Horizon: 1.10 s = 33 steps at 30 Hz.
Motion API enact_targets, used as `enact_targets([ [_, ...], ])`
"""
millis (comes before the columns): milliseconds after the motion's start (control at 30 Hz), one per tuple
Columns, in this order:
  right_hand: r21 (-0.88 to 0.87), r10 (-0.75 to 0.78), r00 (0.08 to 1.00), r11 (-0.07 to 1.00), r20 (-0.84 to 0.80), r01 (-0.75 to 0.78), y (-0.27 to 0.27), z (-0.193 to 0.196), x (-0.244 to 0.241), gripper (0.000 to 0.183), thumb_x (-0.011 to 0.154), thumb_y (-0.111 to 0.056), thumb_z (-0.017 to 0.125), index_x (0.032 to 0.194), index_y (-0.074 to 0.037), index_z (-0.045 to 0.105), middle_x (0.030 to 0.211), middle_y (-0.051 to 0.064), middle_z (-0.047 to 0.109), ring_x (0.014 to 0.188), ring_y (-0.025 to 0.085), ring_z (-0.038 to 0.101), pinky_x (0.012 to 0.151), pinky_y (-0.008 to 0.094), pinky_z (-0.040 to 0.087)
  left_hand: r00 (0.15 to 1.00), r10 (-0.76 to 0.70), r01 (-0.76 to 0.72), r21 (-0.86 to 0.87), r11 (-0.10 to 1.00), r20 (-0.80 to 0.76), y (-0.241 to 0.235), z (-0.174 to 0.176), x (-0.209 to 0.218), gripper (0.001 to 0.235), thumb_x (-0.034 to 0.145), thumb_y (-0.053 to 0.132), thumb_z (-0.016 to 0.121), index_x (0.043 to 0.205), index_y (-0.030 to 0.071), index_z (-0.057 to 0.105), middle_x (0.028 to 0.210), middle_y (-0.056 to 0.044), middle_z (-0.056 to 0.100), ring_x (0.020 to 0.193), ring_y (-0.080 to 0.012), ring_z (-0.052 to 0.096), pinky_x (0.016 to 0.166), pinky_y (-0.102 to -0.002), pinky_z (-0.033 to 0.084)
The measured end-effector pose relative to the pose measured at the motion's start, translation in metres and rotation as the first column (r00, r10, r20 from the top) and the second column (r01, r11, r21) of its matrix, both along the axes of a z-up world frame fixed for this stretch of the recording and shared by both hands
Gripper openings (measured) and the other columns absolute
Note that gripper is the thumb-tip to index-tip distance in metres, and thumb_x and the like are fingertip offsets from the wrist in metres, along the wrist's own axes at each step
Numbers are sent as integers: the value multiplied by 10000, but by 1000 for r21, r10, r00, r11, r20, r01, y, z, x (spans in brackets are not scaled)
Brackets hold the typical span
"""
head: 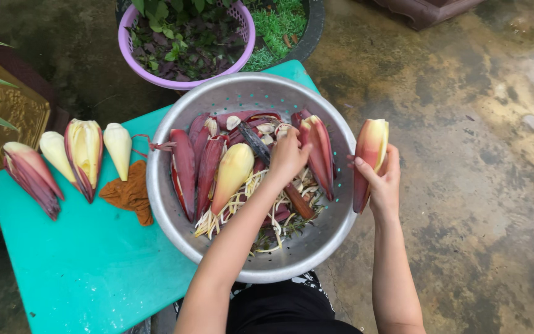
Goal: The person peels the outer purple bracts from banana blossoms to reveal the pale yellow hearts, then uses a knife to trim the ends and peel the hearts into a large bowl.
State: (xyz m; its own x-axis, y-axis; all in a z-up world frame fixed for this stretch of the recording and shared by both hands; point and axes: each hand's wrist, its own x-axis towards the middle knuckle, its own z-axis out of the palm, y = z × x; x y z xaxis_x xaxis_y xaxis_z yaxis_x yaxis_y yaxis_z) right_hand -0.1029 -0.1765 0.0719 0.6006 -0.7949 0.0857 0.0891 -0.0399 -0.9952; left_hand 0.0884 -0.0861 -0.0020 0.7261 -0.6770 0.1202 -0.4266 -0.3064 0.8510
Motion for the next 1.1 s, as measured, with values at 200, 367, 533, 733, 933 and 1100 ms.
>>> enact_targets([
  [200, 29, 173, 985, 985, 8, -173, -6, -18, 8, 587, 850, -70, 770, 1390, -15, 544, 1268, 105, 657, 1174, 201, 640, 1039, 345, 509, 949, 182, -224, 146, 964, 256, -47, -12, 5, 626, 632, 239, 841, 1119, -11, 538, 1059, -246, 672, 871, -431, 695, 719, -504, 563],
  [367, 256, 340, 924, 891, 174, -376, -8, -30, 45, 616, 827, -104, 799, 1382, -47, 538, 1305, 76, 664, 1231, 177, 624, 1095, 343, 459, 978, 93, -128, 189, 974, 186, -53, -44, 8, 234, 890, 241, 653, 1014, 43, 652, 970, -223, 721, 929, -433, 707, 813, -535, 552],
  [533, -565, -95, 907, 807, -410, -170, -25, -39, 64, 651, 740, -217, 904, 1286, -19, 609, 1199, 165, 703, 1115, 278, 701, 985, 372, 541, 973, 111, -128, 73, 989, 202, -40, -42, 9, 246, 954, 226, 543, 934, 20, 676, 883, -252, 724, 851, -453, 715, 799, -549, 562],
  [733, -802, -169, 963, 593, -210, -71, -4, -53, 59, 644, 793, -228, 886, 1295, 34, 578, 1285, 229, 637, 1165, 396, 650, 980, 440, 537, 951, 112, -149, 110, 983, 288, -25, -14, 7, 279, 935, 269, 554, 1000, 8, 630, 831, -268, 715, 786, -474, 704, 739, -583, 544],
  [933, -840, -133, 978, 539, -158, -63, 41, -12, 58, 626, 844, -163, 840, 1376, 11, 561, 1466, 209, 549, 1285, 399, 606, 1021, 420, 524, 958, 196, -176, -107, 978, 210, 10, 28, 3, 272, 1027, 290, 518, 1099, 34, 575, 781, -261, 705, 752, -483, 692, 684, -586, 530],
  [1100, -901, -129, 988, 434, -87, -23, 78, 9, 59, 647, 847, -101, 840, 1425, 1, 568, 1512, 199, 509, 1370, 383, 551, 1121, 444, 487, 929, 295, -184, -413, 892, 223, 69, 76, -18, 224, 1022, 155, 544, 1228, 66, 559, 997, -233, 721, 879, -444, 704, 719, -520, 547],
])
